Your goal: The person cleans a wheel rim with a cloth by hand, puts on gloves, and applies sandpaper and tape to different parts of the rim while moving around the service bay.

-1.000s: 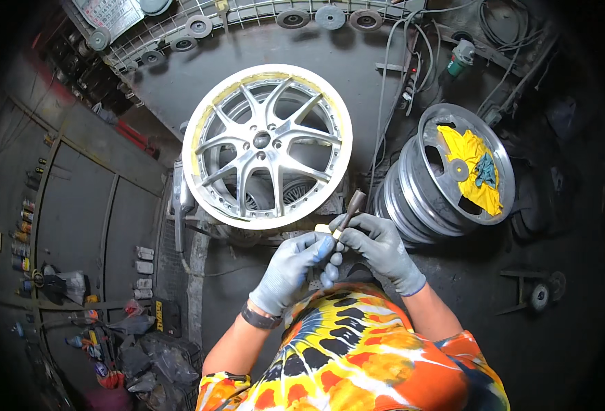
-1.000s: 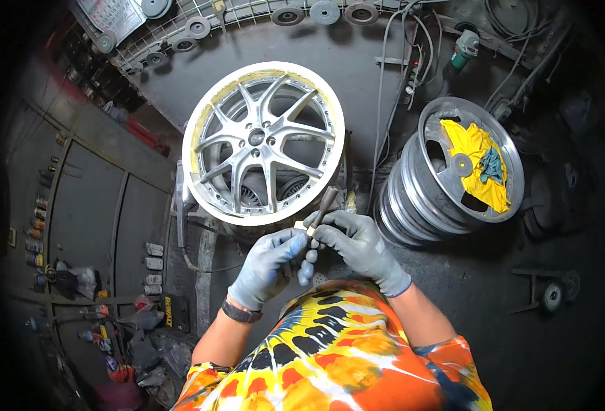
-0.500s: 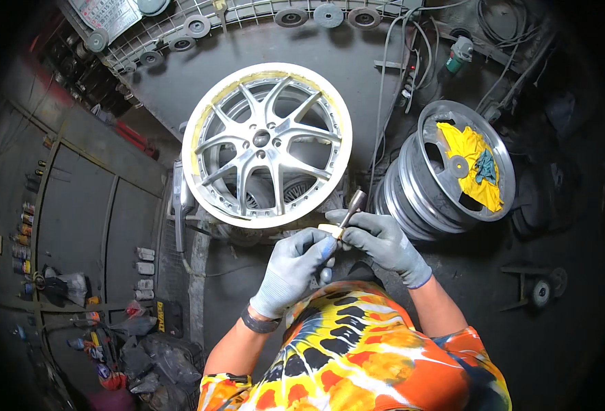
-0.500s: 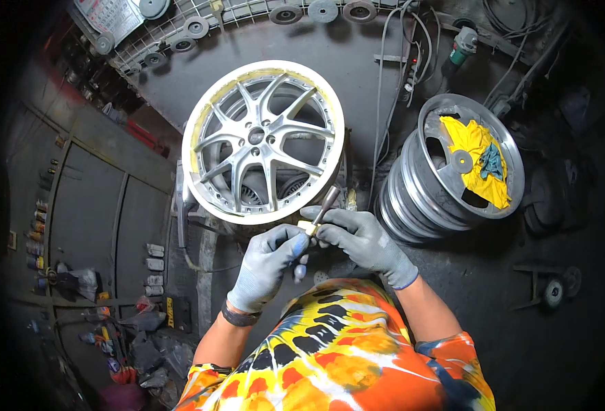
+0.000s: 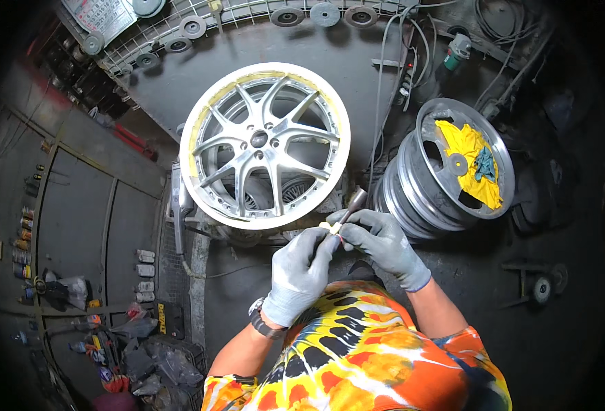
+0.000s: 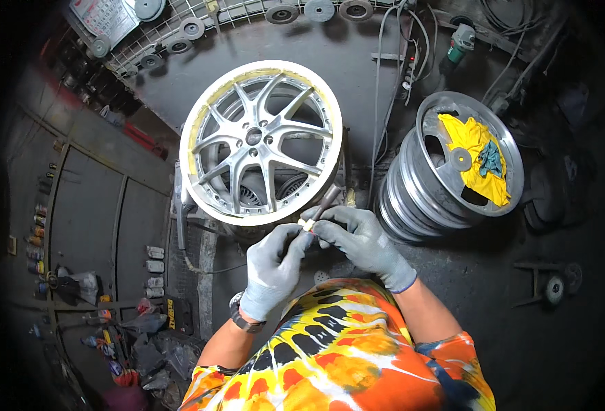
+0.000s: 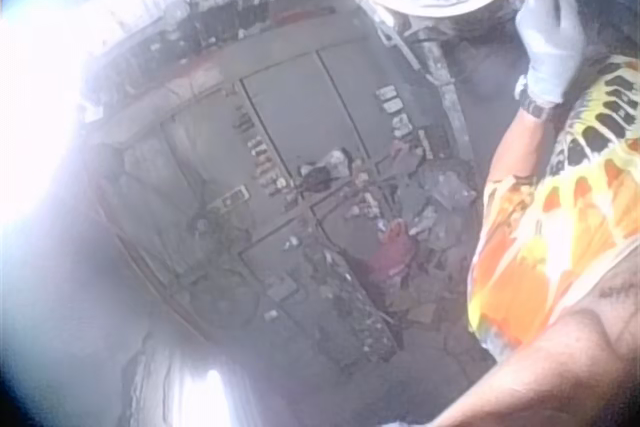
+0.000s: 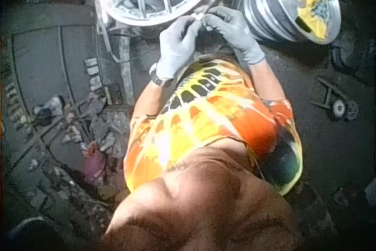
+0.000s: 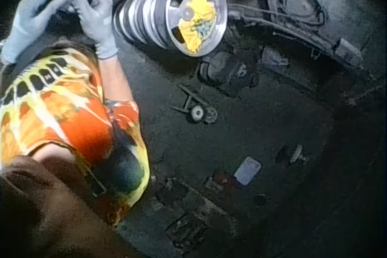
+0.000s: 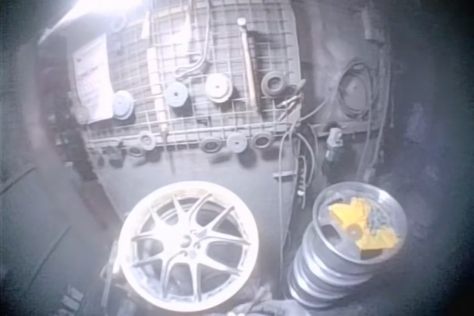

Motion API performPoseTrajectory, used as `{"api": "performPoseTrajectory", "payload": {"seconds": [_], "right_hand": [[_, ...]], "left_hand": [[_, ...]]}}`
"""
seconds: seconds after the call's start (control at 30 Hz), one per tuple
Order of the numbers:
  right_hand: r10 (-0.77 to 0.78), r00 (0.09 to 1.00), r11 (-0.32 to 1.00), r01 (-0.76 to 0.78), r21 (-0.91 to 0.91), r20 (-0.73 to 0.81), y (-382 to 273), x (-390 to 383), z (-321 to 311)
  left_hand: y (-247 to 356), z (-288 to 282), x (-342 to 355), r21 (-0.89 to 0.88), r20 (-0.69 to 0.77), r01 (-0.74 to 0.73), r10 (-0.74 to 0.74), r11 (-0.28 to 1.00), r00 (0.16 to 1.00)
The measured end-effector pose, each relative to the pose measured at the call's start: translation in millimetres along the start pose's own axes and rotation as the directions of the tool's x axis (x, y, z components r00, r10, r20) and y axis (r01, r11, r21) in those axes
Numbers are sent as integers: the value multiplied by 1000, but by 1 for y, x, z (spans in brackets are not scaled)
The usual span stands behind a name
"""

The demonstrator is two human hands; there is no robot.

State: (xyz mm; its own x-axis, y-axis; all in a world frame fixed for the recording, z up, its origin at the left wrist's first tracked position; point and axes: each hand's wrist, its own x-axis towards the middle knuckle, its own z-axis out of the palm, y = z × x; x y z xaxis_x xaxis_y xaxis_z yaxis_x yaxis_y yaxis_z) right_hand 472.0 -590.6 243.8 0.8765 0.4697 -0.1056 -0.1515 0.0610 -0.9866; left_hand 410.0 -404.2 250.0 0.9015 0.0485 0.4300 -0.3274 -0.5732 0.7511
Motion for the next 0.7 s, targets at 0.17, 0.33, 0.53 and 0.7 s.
{"api": "performPoseTrajectory", "payload": {"seconds": [0.17, 0.33, 0.53, 0.7], "right_hand": [[-82, 983, 996, 77, 34, 164, 3, -3, -11], [-2, 996, 996, -6, 87, 92, 15, 1, -7], [5, 999, 1000, -6, -17, -44, 7, 1, 0], [-9, 995, 989, -5, 146, 97, 4, -2, -5]], "left_hand": [[-3, -20, 4, -623, 741, 783, -318, 5, 592], [4, -14, -1, -631, 730, 776, -343, -3, 591], [-3, 3, -2, 24, -27, -34, 35, 999, 999], [10, -21, 5, -632, 661, 752, -375, 188, 649]]}}
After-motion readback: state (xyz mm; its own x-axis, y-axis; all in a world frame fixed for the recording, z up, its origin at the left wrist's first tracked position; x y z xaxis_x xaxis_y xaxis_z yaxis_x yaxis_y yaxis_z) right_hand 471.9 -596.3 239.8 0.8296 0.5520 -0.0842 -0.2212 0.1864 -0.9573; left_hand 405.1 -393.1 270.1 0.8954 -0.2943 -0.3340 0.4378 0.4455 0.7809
